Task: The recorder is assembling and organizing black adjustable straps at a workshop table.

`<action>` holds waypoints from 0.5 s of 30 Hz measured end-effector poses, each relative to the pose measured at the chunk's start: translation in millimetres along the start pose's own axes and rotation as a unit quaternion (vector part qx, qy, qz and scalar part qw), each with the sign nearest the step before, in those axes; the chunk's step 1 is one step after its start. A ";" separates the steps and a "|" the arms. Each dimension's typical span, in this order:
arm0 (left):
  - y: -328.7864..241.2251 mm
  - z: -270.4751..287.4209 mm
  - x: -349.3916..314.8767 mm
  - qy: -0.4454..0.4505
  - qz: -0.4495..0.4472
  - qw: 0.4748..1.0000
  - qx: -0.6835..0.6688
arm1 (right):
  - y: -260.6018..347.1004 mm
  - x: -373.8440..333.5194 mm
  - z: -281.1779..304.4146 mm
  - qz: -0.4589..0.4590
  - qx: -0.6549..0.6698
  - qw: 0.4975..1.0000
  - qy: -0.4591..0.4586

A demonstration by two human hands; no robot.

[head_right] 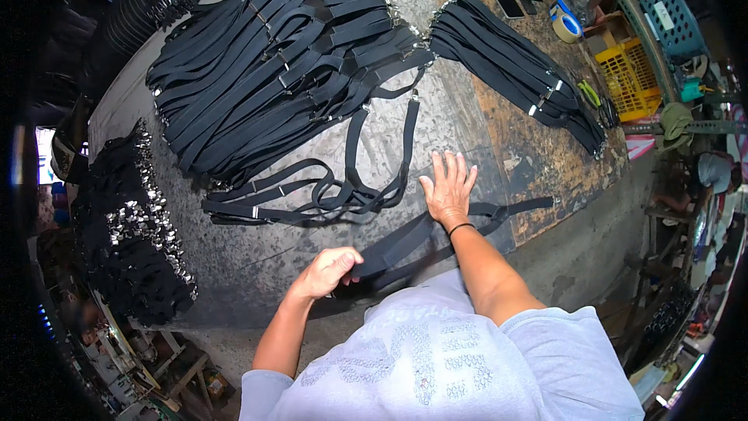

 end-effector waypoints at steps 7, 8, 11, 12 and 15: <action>9.7 -19.7 -1.4 0.003 -0.023 0.995 -0.096 | 6.6 0.2 1.1 0.006 -0.004 1.000 -0.009; 3.2 -22.8 0.6 0.004 -0.012 0.996 -0.087 | 4.4 -0.9 0.2 0.005 -0.009 1.000 -0.011; -2.0 -26.2 -1.5 -0.028 -0.020 0.996 -0.083 | 6.4 -2.8 0.6 0.011 -0.009 1.000 -0.016; -4.8 -23.1 -2.6 -0.054 -0.038 0.994 -0.087 | 6.4 -2.9 1.6 0.011 -0.009 1.000 -0.020; 2.9 -17.7 -16.5 -0.044 -0.014 0.996 -0.077 | 9.0 -2.3 -1.0 0.017 -0.004 1.000 -0.024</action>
Point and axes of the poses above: each hand's wrist, its own x-axis towards the middle knuckle, its own z-axis out of the back of the hand, y = z × x, the point moved 10 cm from there along x, towards the middle knuckle, and after that the axes turned 15 degrees about -y, right-handed, at the moved point
